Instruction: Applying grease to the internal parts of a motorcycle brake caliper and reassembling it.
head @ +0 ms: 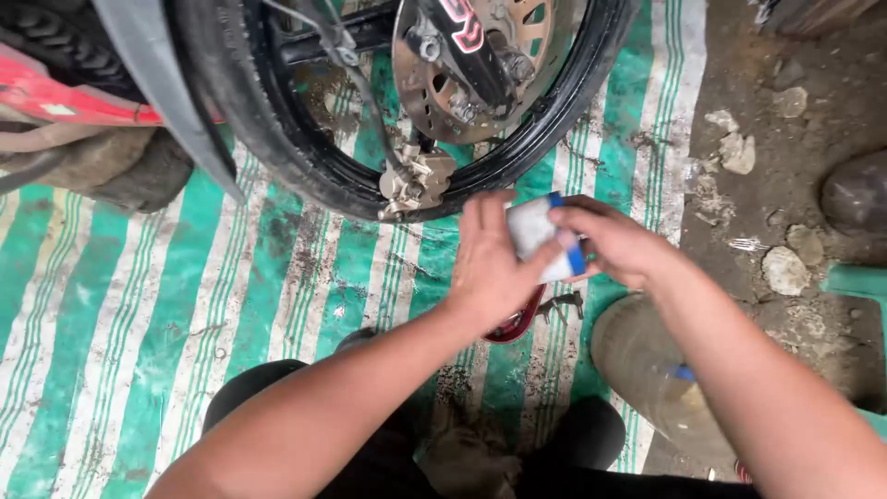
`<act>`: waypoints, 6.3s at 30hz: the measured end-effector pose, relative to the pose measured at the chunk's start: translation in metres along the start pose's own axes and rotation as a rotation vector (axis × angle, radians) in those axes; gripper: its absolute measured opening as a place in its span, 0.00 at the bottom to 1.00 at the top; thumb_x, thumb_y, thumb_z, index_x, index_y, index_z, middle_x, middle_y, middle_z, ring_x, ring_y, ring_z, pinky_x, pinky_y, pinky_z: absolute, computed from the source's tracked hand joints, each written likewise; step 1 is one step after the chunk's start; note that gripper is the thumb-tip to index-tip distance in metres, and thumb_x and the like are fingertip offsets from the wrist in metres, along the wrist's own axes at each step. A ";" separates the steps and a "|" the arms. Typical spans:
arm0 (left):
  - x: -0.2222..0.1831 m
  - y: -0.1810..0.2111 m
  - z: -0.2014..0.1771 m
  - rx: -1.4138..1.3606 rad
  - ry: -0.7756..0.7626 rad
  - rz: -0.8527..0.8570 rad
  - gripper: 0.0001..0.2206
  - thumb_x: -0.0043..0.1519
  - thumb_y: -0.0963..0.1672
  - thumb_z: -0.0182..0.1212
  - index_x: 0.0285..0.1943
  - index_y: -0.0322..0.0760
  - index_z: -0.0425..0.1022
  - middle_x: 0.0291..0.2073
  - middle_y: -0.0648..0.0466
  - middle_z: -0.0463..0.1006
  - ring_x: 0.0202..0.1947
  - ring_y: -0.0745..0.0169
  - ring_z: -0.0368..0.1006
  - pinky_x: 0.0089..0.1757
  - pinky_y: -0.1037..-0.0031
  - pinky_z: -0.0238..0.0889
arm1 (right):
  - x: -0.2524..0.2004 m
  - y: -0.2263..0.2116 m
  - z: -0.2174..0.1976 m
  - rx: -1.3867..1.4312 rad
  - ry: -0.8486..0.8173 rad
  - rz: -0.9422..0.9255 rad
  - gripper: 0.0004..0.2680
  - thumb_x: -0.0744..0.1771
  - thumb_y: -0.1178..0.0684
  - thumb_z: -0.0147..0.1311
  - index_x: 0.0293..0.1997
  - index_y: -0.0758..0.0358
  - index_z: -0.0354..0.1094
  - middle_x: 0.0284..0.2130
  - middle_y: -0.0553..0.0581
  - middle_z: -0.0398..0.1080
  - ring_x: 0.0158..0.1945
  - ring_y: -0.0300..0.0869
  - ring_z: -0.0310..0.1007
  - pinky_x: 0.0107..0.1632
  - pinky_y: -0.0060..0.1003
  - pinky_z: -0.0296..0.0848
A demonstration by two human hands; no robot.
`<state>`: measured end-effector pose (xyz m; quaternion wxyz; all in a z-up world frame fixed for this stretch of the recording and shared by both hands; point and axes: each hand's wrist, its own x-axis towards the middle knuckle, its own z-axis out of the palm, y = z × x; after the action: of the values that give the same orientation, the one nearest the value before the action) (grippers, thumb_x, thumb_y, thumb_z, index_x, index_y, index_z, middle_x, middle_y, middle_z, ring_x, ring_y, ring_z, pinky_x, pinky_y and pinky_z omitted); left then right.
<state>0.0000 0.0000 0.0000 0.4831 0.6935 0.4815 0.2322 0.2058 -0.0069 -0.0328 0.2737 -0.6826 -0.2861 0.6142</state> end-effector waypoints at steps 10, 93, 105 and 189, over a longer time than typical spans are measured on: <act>0.002 -0.083 0.124 -0.810 -0.046 -0.480 0.33 0.68 0.61 0.63 0.82 0.55 0.67 0.74 0.28 0.69 0.68 0.26 0.73 0.42 0.44 0.83 | -0.078 0.035 0.012 0.288 0.153 0.213 0.36 0.68 0.28 0.55 0.83 0.59 0.47 0.72 0.77 0.57 0.72 0.75 0.66 0.63 0.80 0.69; -0.008 -0.298 0.266 0.319 -0.325 -0.476 0.19 0.68 0.49 0.51 0.66 0.55 0.81 0.56 0.41 0.86 0.64 0.35 0.80 0.62 0.46 0.73 | -0.033 0.183 0.034 -1.032 0.083 0.265 0.20 0.70 0.53 0.51 0.71 0.72 0.75 0.60 0.71 0.81 0.69 0.48 0.75 0.65 0.24 0.74; -0.054 -0.265 0.209 0.468 -0.615 0.026 0.58 0.61 0.44 0.77 0.92 0.50 0.29 0.87 0.47 0.47 0.85 0.38 0.45 0.72 0.41 0.57 | 0.039 0.313 0.031 -1.085 -0.313 0.354 0.35 0.66 0.61 0.59 0.86 0.55 0.48 0.47 0.58 0.83 0.26 0.48 0.79 0.30 0.38 0.79; -0.043 0.010 -0.025 -1.409 -0.094 -0.097 0.22 0.70 0.44 0.59 0.72 0.26 0.75 0.54 0.36 0.85 0.51 0.45 0.84 0.53 0.56 0.77 | -0.149 -0.006 0.044 0.449 -0.195 -1.195 0.46 0.61 0.58 0.71 0.86 0.39 0.36 0.79 0.66 0.56 0.81 0.60 0.58 0.83 0.56 0.57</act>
<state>-0.0335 -0.0277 0.0252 0.8470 0.2027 0.2257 0.4365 0.1495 -0.1105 0.0688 0.6775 -0.2727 -0.5050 0.4600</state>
